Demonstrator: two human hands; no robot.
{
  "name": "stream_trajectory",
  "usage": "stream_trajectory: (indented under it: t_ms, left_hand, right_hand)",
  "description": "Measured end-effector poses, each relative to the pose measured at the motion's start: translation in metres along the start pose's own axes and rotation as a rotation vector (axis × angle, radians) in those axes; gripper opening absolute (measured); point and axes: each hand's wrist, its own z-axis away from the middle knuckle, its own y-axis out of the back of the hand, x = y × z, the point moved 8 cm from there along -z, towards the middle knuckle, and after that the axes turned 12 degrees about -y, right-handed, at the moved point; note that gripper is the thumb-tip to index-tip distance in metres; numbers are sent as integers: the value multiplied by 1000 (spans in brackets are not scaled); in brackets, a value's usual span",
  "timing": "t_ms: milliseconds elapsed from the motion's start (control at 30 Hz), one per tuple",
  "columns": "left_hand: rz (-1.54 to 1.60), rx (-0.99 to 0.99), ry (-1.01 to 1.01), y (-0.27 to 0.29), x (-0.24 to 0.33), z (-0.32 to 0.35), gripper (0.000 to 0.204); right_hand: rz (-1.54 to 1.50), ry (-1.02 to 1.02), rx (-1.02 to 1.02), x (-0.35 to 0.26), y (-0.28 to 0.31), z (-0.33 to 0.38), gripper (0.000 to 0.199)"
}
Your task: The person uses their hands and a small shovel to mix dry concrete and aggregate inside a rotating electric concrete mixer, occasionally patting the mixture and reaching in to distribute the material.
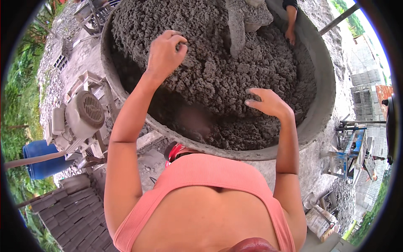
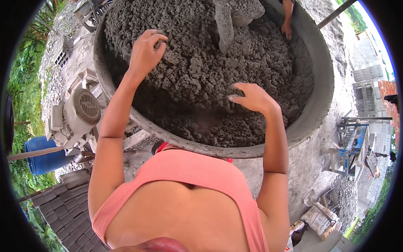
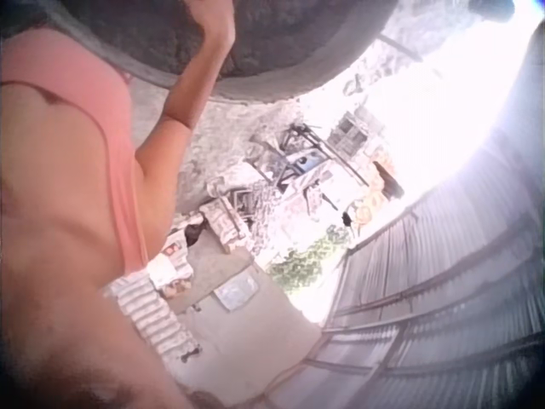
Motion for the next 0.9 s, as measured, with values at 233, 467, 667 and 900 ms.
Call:
stream_trajectory:
  t_ms: [233,467,667,900]
  left_hand:
    - [-361,185,261,48,-45,18,53]
    - [-253,86,551,43,-89,41,68]
    - [-203,13,236,2,-112,47,54]
    - [-58,-17,-12,2,-77,36,45]
  right_hand:
    - [17,107,77,-20,-11,-2,84]
    - [-87,18,93,-20,-28,-17,107]
    - [-6,-150,136,5,-25,-27,128]
    - [-118,-109,196,51,22,-12,116]
